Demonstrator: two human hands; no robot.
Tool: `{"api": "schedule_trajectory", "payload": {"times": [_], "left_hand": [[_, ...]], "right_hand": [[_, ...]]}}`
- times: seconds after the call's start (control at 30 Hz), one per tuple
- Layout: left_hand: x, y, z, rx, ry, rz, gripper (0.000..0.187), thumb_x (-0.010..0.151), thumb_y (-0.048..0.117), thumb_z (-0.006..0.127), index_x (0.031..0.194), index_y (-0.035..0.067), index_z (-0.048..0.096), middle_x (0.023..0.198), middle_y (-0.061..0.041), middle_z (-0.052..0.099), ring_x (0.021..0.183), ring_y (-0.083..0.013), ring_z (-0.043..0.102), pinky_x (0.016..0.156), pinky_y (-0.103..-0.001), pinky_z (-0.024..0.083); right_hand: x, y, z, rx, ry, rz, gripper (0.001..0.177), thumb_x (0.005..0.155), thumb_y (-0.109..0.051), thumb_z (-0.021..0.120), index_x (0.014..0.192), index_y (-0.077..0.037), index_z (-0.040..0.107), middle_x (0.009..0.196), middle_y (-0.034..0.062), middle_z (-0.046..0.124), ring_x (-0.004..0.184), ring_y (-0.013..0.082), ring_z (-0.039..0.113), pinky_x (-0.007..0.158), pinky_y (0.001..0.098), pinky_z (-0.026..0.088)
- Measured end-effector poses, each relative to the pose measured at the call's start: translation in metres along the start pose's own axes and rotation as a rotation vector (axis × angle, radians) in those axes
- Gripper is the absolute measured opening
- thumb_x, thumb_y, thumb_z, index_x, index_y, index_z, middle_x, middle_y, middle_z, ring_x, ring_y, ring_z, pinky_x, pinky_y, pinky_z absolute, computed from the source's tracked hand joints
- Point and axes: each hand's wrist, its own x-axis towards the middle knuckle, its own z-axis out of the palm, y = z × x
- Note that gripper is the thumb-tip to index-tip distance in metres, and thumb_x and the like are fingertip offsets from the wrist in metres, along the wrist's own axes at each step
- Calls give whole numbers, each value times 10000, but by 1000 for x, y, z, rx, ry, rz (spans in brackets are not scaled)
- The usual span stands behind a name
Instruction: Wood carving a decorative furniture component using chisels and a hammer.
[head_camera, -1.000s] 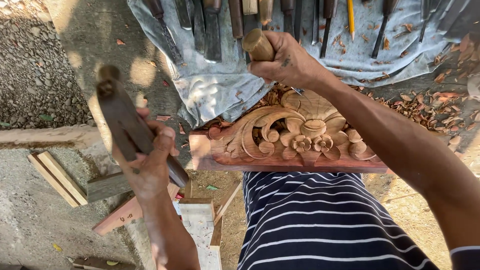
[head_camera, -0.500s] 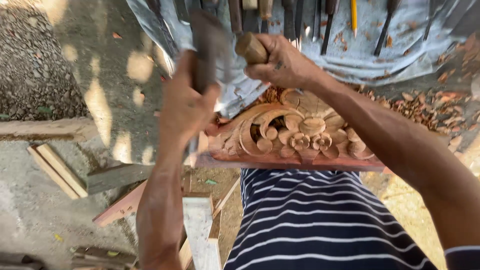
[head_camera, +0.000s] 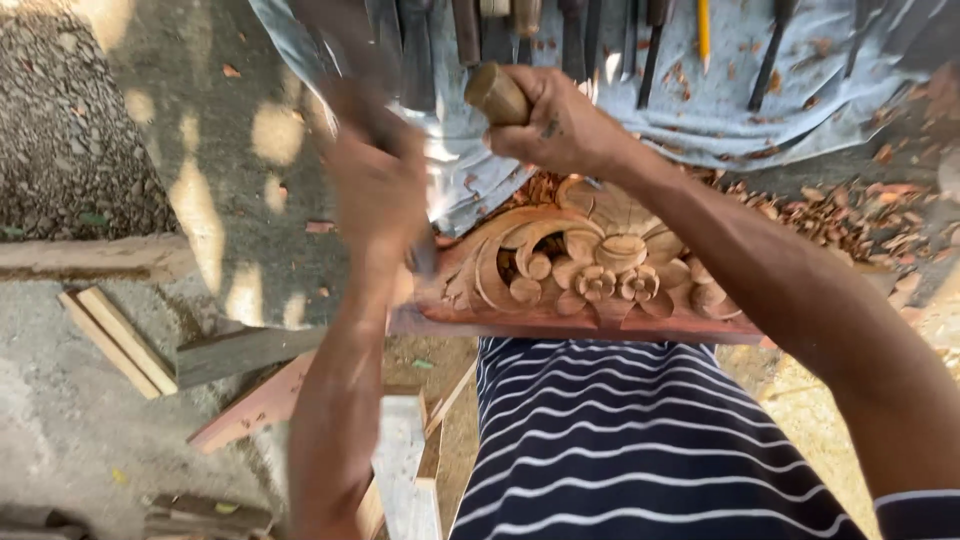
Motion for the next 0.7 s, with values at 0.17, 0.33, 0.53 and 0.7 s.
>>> {"api": "schedule_trajectory", "payload": {"times": [0.17,0.33,0.53,0.7], "left_hand": [[5,23,-42,146,-175,11,473,898,107,681,1337,44,518,989,-218,736,844,-349,722,785,-479,560],[19,-26,-6,39,165,-51,395,1007,146,720,1282,-60,526,1056,-292,708,860,-445,670,746,-531,529],[21,11,-46,274,-193,134,432,942,133,732,1323,60,543,897,-153,748,706,-181,699,609,-335,543],[14,44,-40,-316,180,227,234,904,24,616,1116,32,518,797,-81,605,599,-155,599,511,-351,518]], "right_hand": [[2,9,2,40,-28,-77,329,903,-102,731,1194,-48,589,791,30,613,625,127,595,504,290,519],[0,20,1,-7,-41,-66,254,945,-115,715,1155,-37,595,808,19,642,635,112,625,534,284,560],[-6,12,-1,100,-13,65,271,914,-121,727,1113,-38,562,762,32,535,587,124,551,488,305,505],[-15,10,-4,-32,123,-169,302,925,-114,743,1182,-33,608,855,21,621,706,122,582,592,299,508]]}}
